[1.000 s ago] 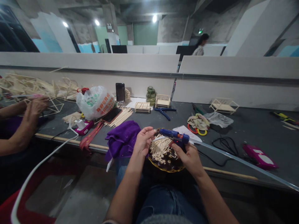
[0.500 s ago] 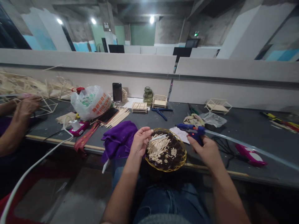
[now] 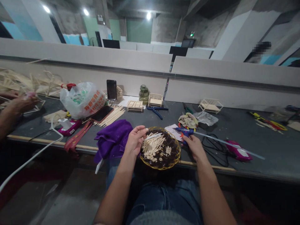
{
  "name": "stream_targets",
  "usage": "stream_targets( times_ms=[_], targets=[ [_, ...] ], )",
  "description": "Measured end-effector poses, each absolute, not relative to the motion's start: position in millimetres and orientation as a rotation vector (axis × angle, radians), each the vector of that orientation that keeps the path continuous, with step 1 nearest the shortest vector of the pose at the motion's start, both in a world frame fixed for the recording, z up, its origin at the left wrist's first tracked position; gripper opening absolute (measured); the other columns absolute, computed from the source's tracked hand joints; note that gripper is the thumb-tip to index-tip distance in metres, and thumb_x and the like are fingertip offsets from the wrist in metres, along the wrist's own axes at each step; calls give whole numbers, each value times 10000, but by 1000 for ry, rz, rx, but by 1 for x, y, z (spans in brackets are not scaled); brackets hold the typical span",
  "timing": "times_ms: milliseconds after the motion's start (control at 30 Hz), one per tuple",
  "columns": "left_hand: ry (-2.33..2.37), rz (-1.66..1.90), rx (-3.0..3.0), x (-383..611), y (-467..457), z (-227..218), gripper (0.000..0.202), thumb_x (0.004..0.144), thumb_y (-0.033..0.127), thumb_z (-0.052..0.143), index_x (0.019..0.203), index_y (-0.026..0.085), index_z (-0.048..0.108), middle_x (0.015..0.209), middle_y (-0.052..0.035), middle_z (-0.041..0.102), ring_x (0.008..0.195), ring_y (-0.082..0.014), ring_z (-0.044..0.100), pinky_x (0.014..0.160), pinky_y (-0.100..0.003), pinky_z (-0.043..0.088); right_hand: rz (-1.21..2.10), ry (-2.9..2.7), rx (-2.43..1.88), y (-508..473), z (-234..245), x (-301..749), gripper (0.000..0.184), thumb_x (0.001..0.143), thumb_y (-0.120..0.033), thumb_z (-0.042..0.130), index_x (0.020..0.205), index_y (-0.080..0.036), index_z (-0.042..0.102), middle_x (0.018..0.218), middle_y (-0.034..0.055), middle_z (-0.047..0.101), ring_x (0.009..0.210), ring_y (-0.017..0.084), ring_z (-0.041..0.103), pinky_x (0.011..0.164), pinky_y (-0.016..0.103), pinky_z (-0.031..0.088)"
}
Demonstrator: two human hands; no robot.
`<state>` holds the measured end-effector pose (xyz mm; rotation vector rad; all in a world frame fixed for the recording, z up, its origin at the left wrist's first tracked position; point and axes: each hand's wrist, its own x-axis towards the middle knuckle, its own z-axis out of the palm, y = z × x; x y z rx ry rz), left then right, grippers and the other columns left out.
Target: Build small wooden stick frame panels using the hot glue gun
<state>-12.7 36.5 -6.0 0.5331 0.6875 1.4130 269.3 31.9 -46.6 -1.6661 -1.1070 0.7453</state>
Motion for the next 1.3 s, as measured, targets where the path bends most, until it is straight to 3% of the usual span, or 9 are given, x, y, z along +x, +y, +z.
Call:
stream_targets(
  times_ms=[133,267,400,567,867,1300],
  targets=[
    [683,1407,519,-12,36,-4,403,492,137,900,822,131,669,712,-2,703,566,-57,583,569,-174,450,524,-1221,-1850,26,-45,280,282,685,-439,676,612,-208,531,610,53,565,756,272,612,725,401,482],
    [689,1412,513,-11,36,-4,406,495,133,899,828,132,668,718,1,699,581,-57,585,569,-171,449,245,-1417,-1876,20,-27,276,128,765,-316,623,786,-192,642,875,125,630,972,297,559,893,415,395],
    [682,1393,522,-12,38,-7,409,509,142,895,846,138,661,705,12,685,571,-59,578,562,-172,451,132,-2067,-1625,15,-10,249,146,878,-263,538,856,-212,673,899,74,655,913,233,564,854,338,407],
    [683,1394,531,-12,37,-8,400,519,149,890,844,136,657,693,20,668,562,-58,572,554,-172,445,47,-2518,-1672,14,-4,216,145,892,-220,576,881,-212,720,914,60,672,913,214,551,825,302,382],
    [696,1403,534,-12,37,-7,393,517,175,897,834,142,668,718,23,663,543,-50,557,545,-178,452,14,-2681,-1750,19,0,209,193,888,-189,565,851,-225,751,924,77,671,886,215,537,722,303,338],
    [700,1406,534,-11,36,-4,386,510,168,902,822,135,677,702,18,671,551,-45,567,558,-168,460,-54,-2705,-1839,19,-2,196,190,892,-205,538,902,-165,724,947,135,685,961,258,574,780,321,380]
  ],
)
